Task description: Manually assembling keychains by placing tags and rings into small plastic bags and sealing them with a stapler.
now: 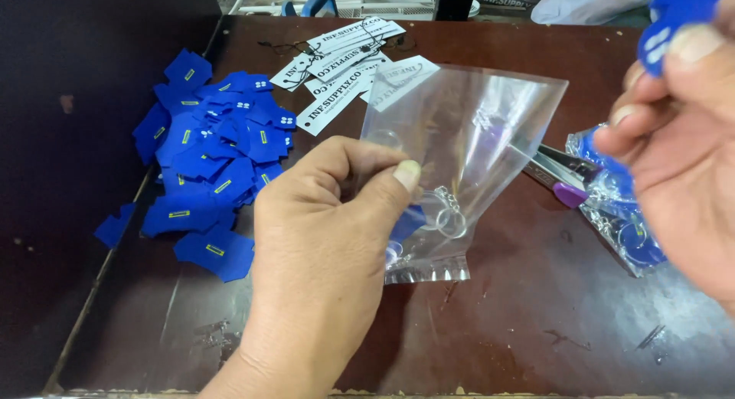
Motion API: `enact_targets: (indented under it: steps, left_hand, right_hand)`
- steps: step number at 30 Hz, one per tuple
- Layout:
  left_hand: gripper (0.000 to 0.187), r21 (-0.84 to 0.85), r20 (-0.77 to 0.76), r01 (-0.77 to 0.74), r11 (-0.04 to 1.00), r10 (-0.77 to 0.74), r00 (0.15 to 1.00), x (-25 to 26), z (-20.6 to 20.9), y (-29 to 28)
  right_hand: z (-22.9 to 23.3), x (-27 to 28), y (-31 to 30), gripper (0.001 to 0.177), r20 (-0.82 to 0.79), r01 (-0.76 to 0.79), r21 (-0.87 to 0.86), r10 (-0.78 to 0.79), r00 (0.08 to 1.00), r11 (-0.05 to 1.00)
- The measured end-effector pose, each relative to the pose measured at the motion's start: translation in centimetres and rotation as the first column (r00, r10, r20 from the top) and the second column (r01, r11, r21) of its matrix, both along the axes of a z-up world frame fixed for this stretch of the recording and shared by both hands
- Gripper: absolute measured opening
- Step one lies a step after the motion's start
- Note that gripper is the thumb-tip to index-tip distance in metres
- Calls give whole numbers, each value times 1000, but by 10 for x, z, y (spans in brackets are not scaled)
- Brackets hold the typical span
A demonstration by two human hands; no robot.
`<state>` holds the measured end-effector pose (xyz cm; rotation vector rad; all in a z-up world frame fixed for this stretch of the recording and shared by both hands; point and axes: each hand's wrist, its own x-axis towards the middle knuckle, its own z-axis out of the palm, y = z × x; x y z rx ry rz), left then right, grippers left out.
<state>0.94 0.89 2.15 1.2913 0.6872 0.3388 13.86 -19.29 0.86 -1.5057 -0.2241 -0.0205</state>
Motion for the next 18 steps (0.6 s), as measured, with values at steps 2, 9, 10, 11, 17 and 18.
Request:
enact_targets:
  steps: [2, 9, 10, 11, 17, 18]
  left_hand:
    - [9, 41, -70, 9, 999, -6, 998, -1, 3, -2]
    - [17, 39, -25, 29, 999, -28, 999, -5, -5, -9]
    - [17, 7, -24, 26, 1000, -26, 999, -5, -4, -10]
    - [17, -24, -23, 24, 999, -24, 999, -5, -4, -11]
    - [22, 61, -16, 13, 998, -12, 1000, -9, -5, -10]
    - [22, 60, -16, 14, 998, -13, 1000, -8, -5, -10]
  right_hand:
    - [-1, 5, -9, 16, 140, 24, -178, 1, 990, 984]
    - [6, -8, -7, 37, 346, 163, -362, -30, 938, 918]
    - [8, -11, -5, 36, 314, 155, -344, -42, 948, 926]
    - [10, -13, -3, 35, 283, 148, -326, -53, 958, 934]
    - [12, -32, 2, 29, 408, 121, -404, 60, 911, 907]
    - [13, -33, 1, 29, 408, 122, -405, 60, 911, 906]
